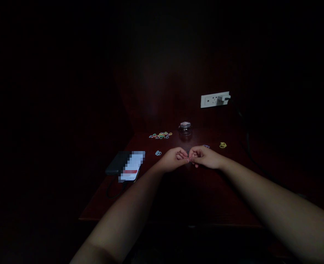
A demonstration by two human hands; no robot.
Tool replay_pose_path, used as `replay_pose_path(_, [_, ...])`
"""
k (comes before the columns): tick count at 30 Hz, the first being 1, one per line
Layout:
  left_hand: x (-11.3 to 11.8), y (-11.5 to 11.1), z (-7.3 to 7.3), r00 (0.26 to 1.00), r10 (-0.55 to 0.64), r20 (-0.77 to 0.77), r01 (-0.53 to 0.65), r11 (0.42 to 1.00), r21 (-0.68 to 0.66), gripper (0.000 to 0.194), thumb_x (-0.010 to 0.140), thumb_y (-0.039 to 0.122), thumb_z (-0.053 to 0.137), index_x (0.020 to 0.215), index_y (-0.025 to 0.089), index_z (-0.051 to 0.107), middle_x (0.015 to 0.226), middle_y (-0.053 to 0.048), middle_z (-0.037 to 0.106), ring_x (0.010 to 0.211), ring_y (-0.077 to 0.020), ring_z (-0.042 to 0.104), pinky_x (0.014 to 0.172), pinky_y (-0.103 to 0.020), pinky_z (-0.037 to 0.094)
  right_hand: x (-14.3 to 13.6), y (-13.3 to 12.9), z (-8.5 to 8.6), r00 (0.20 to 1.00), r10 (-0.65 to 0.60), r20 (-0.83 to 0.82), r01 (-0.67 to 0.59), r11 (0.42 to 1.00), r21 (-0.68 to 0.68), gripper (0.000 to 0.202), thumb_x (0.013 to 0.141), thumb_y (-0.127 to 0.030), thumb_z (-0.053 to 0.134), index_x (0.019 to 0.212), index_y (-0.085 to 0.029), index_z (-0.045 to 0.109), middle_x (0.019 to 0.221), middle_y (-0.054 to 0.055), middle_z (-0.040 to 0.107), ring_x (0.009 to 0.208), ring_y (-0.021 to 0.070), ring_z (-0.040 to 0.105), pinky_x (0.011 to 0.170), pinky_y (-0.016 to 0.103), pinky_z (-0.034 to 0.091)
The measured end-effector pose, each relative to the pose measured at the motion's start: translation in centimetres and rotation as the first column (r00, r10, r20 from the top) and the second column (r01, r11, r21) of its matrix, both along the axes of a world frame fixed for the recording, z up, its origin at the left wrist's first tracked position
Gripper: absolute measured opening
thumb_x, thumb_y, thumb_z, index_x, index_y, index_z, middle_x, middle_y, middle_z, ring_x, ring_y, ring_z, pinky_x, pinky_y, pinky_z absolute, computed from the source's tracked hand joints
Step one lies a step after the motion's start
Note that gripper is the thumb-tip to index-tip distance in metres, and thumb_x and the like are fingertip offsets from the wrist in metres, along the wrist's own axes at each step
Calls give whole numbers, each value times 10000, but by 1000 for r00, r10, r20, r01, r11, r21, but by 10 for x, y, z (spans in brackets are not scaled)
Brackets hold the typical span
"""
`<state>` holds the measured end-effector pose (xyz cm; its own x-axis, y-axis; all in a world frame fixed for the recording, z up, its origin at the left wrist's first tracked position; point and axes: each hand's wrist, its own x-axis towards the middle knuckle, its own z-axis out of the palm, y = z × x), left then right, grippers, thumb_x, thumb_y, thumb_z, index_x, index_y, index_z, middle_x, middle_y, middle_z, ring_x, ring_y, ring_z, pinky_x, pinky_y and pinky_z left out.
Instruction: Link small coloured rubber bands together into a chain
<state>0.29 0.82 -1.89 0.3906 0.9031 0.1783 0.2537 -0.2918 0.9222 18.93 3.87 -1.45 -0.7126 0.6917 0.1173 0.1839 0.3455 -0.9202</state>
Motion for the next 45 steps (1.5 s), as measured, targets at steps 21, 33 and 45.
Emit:
replay_pose_path(21, [-3,5,-6,998,-46,-30,46,999,-4,236,684,280,686,783,95,577,684,-13,590,592,-69,522,554,-180,388,0,-1,2,999,33,8,-33,999,-13,235,691,-326,643,732,-146,497,570,-40,542,487,70,512,480,196,414])
replay_pose_path(33, [-4,4,-1,1000,16,-13,-16,1000,-15,238,681,241,691,824,86,581,674,-6,579,583,-60,511,558,-178,387,1,0,1,1000,19,6,-19,1000,1,139,711,-260,574,717,-156,481,580,-41,527,490,75,509,488,214,426])
replay_pose_path(45, [-4,3,-1,1000,18,-17,-19,998,-54,169,692,209,670,785,86,601,644,-2,595,576,-66,523,560,-182,382,0,-1,2,1000,14,23,-15,1000,20,143,698,-264,570,709,-162,471,560,-50,498,481,70,493,472,196,385])
